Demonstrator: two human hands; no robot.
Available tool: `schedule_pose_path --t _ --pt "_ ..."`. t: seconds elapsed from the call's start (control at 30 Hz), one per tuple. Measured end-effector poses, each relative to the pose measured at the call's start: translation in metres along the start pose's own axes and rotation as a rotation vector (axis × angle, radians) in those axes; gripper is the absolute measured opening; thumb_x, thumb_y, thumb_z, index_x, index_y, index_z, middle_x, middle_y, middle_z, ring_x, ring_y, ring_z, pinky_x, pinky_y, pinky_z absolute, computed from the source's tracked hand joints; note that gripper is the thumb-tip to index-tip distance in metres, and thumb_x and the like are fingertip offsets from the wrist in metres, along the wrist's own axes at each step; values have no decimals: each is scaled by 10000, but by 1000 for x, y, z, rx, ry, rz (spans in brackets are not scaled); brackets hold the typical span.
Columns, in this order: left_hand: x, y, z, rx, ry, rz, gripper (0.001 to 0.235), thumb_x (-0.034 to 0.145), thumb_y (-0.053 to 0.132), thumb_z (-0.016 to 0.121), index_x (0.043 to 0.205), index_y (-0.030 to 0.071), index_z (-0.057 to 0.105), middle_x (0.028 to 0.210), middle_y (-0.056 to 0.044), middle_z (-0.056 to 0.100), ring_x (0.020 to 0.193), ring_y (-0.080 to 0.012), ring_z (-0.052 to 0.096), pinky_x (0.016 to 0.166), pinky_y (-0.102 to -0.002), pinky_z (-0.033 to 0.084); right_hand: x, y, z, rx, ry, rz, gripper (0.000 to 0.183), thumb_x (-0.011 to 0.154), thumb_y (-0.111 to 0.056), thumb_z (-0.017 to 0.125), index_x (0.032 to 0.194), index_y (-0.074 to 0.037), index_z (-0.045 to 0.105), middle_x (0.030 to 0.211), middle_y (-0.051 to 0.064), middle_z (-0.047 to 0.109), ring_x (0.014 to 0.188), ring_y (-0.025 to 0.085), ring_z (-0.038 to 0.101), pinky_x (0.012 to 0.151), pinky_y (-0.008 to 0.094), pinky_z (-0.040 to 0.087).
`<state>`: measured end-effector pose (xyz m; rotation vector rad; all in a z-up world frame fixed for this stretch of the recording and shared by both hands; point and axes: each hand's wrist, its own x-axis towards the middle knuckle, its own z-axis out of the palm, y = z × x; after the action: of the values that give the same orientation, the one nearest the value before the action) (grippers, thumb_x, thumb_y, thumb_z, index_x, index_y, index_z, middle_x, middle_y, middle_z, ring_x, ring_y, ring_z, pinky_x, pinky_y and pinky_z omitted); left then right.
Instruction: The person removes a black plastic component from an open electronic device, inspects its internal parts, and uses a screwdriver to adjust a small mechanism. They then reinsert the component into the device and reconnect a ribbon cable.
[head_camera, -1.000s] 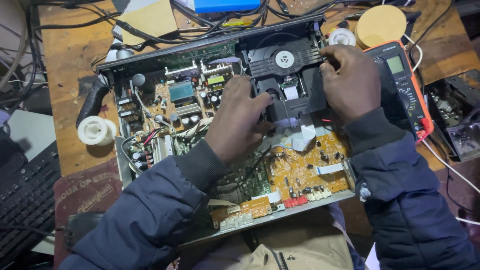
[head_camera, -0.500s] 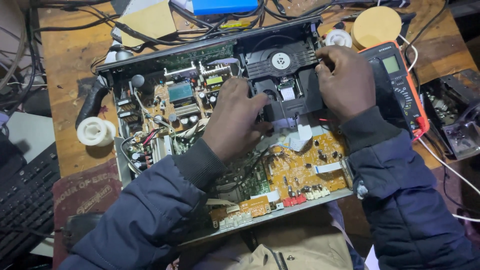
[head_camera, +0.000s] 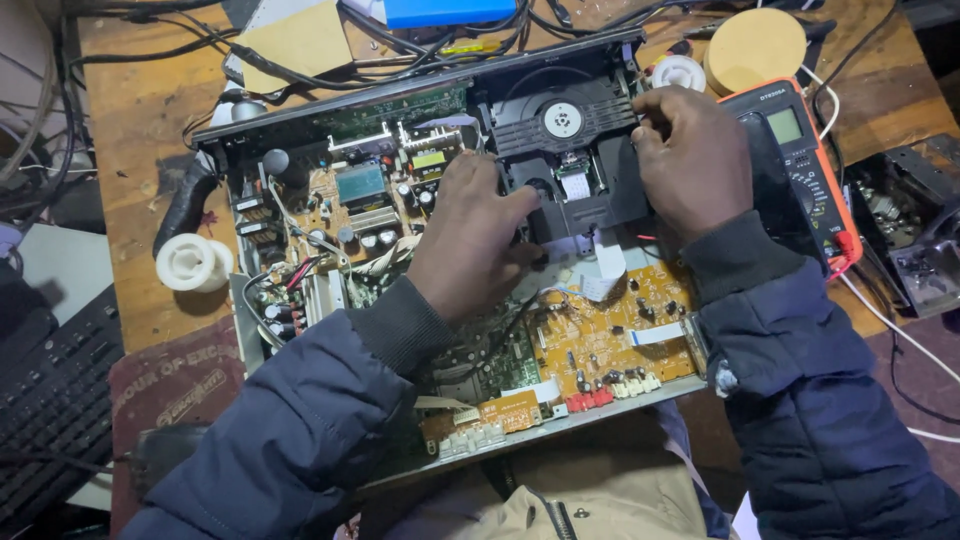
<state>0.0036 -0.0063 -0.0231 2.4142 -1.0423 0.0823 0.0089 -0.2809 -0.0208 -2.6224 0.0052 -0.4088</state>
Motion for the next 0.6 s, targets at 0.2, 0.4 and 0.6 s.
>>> schedule_pose_path --t 0.2,0.4,0.6 --pt "0 -4 1 -5 74 62 357 870 316 875 1085 77 721 1001 -174 561 1007 -362 509 927 -511 420 -1 -4 -2 -5 -26 12 249 1085 -51 628 1289 32 745 1110 192 752 936 317 691 792 490 581" --pt "2 -1 -1 17 -5 -21 401 875 328 867 1141 87 689 1041 -182 581 1024 -365 515 898 -492 425 -2 1 1 -29 10 -31 305 1068 -104 697 1333 33 761 1249 260 756 1060 416 710 915 583 556" --pt "4 0 -3 71 -106 -119 690 841 388 884 1420 123 618 1337 -248 604 1363 -451 514 1230 -680 338 -2 15 7 -58 13 -43 349 1092 -180 710 1390 -3 753 1365 295 715 1269 526 624 1081 700 458"
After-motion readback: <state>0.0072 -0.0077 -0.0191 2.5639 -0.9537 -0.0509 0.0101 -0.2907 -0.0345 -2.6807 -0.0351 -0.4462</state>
